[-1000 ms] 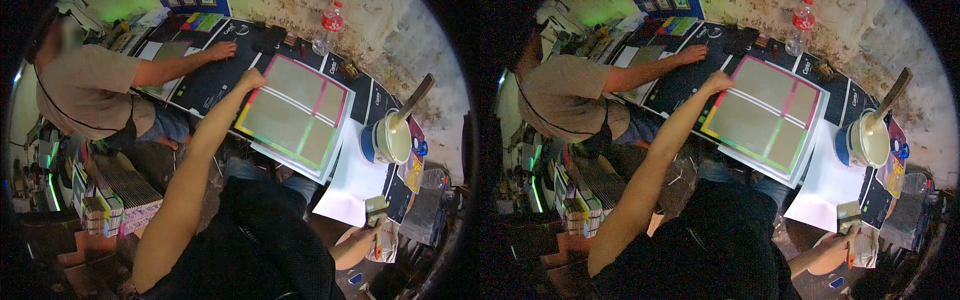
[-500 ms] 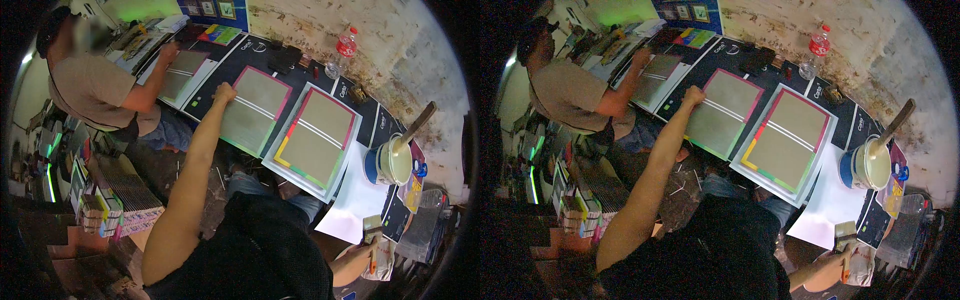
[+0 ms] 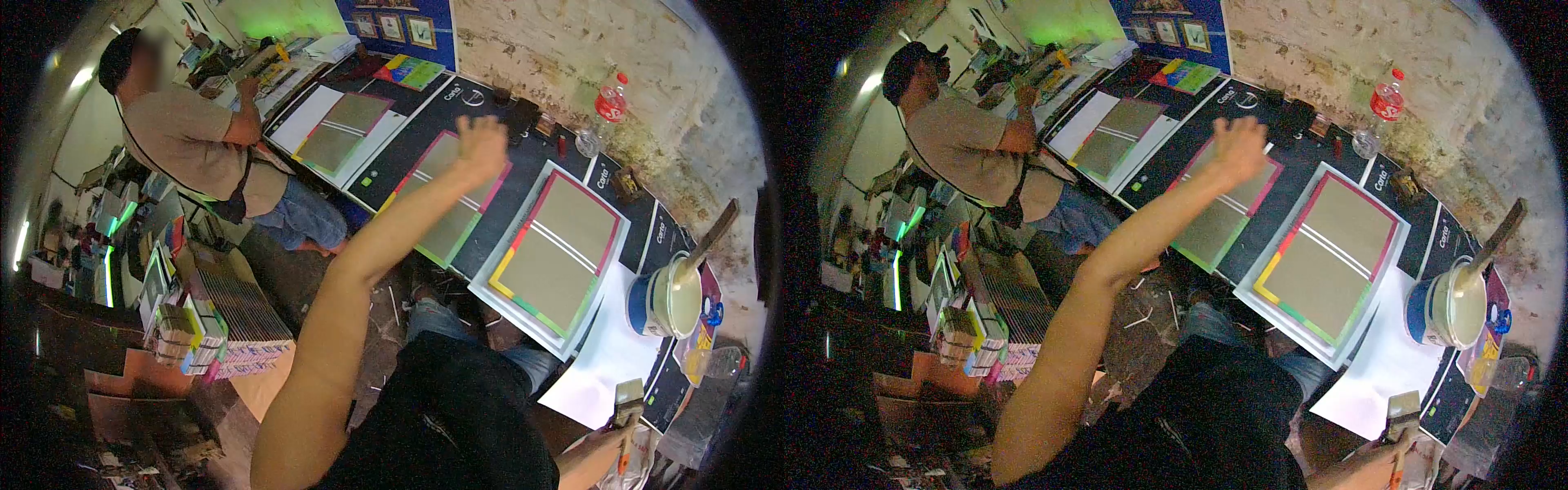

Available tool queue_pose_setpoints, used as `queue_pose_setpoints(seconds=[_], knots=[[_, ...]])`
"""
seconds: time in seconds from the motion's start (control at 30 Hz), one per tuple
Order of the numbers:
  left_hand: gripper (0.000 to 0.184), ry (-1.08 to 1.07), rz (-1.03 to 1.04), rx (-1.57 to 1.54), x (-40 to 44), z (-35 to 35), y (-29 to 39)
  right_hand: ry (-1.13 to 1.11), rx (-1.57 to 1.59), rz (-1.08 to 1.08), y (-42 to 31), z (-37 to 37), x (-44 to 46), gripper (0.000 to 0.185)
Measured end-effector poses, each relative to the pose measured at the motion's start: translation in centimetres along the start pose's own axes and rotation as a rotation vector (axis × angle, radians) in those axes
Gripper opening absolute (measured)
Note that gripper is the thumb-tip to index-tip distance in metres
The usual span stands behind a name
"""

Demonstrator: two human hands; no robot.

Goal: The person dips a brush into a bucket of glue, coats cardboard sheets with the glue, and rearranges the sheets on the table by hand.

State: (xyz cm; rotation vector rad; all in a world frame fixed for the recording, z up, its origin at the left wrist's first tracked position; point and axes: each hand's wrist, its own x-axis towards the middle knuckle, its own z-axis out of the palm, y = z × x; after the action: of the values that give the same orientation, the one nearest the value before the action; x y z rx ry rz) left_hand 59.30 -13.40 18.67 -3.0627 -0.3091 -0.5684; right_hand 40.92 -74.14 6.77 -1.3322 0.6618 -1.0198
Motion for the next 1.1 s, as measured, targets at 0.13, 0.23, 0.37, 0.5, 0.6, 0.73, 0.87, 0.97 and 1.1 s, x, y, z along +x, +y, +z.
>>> queue_pose_setpoints(seconds=[0.13, 0.23, 0.37, 0.5, 0.6, 0.73, 0.87, 0.97, 1.1], knots=[[0.030, 0.230, 0.237, -0.127, 0.7, -6.6, 7.2, -0.052, 0.023, 0.025, -0.8, 2.8, 0.2, 0.036], [0.029, 0.361, 0.309, -0.151, 0.8, -7.6, 10.1, -0.056, 0.031, 0.040, -0.7, 3.1, -0.1, 0.036], [0.030, 0.348, 0.361, -0.188, 0.1, -7.6, 11.2, -0.045, 0.031, 0.040, 0.1, 1.7, -0.5, 0.035], [0.033, 0.178, 0.303, -0.299, -1.0, -6.3, 10.2, -0.045, 0.041, 0.051, 0.5, 0.4, -0.3, 0.034], [0.039, 0.146, 0.190, -0.425, -3.7, -2.8, 7.3, -0.063, 0.063, 0.050, -0.4, 0.5, 0.7, 0.034], [0.041, 0.178, -0.079, -0.545, -10.5, 1.9, 1.7, -0.167, 0.161, 0.084, -1.8, 1.7, 3.2, 0.033], [0.058, 0.117, -0.212, -1.155, -17.0, 12.3, 4.4, -0.207, 0.402, 0.049, -8.0, 0.0, 5.3, 0.033], [0.109, 0.201, 0.354, -1.020, -14.3, -1.2, 16.0, -0.439, 0.690, 0.047, -10.8, 3.2, 5.7, 0.032], [0.104, 0.141, 0.537, -1.085, -5.3, -3.6, 25.1, -0.142, 0.679, 0.044, -15.2, 4.3, 2.5, 0.033]])
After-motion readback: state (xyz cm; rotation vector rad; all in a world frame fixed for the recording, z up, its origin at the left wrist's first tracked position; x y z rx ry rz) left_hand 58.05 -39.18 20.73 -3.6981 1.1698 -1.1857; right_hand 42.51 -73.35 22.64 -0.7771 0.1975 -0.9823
